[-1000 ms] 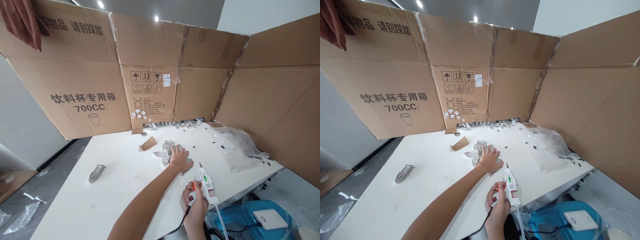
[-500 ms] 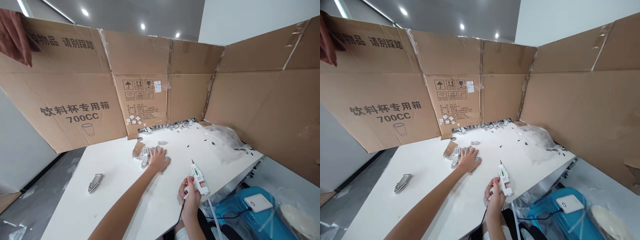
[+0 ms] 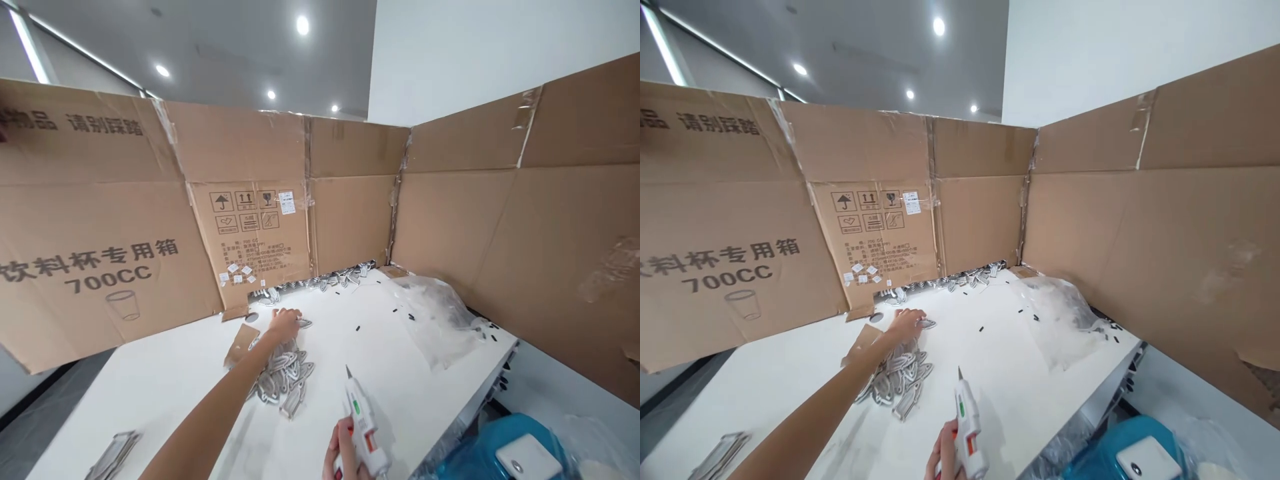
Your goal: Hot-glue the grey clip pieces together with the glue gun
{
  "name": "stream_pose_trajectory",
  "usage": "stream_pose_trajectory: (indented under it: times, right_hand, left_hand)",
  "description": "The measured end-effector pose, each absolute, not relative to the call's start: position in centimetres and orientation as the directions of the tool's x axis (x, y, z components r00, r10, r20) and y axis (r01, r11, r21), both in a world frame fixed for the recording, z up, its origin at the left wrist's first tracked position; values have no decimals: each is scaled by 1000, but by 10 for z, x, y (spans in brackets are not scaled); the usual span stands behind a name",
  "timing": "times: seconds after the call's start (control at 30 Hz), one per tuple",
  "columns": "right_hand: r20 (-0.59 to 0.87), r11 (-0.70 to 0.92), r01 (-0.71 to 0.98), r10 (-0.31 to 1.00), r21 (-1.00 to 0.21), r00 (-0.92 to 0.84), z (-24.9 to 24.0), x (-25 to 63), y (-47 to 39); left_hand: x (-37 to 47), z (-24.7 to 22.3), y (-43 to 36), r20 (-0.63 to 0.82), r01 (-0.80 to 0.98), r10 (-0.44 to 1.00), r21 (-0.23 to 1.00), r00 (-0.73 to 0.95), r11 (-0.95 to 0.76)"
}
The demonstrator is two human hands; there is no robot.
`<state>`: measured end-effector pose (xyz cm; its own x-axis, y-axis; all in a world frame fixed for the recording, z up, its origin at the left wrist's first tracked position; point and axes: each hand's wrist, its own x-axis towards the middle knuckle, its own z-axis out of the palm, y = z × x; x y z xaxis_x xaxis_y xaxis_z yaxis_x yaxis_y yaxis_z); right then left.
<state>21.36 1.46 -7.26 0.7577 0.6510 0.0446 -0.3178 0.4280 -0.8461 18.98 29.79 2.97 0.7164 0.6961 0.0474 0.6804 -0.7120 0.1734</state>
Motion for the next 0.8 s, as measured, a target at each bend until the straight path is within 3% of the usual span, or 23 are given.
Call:
stream_pose_trajectory:
  times: [0.2,0.3,0.4,0.53,0.8]
  right_hand:
    - [-109,298,-499,764,-814,636,-77,225,25]
    - [-69,342,-415,696,-843,715,-70,198,15]
    - [-77,330,-417,701,-847,709,-61,174,-3]
    - [6,310,-357,762,-881,647,-43,169,-29]
    - [87,352,-398,831,-847,549,-30,123,-37]
  left_hand:
    - [188,34,303,24,657,677,218,736,-722]
    - [166,39,271,186,610,684,332,705,-719]
    - [121,48,217,366,507,725,534,584,-677]
    - [39,54,122,384,373,826,756,413,-538]
    - [-79,9,1,292,247,956,929,-25,-277]
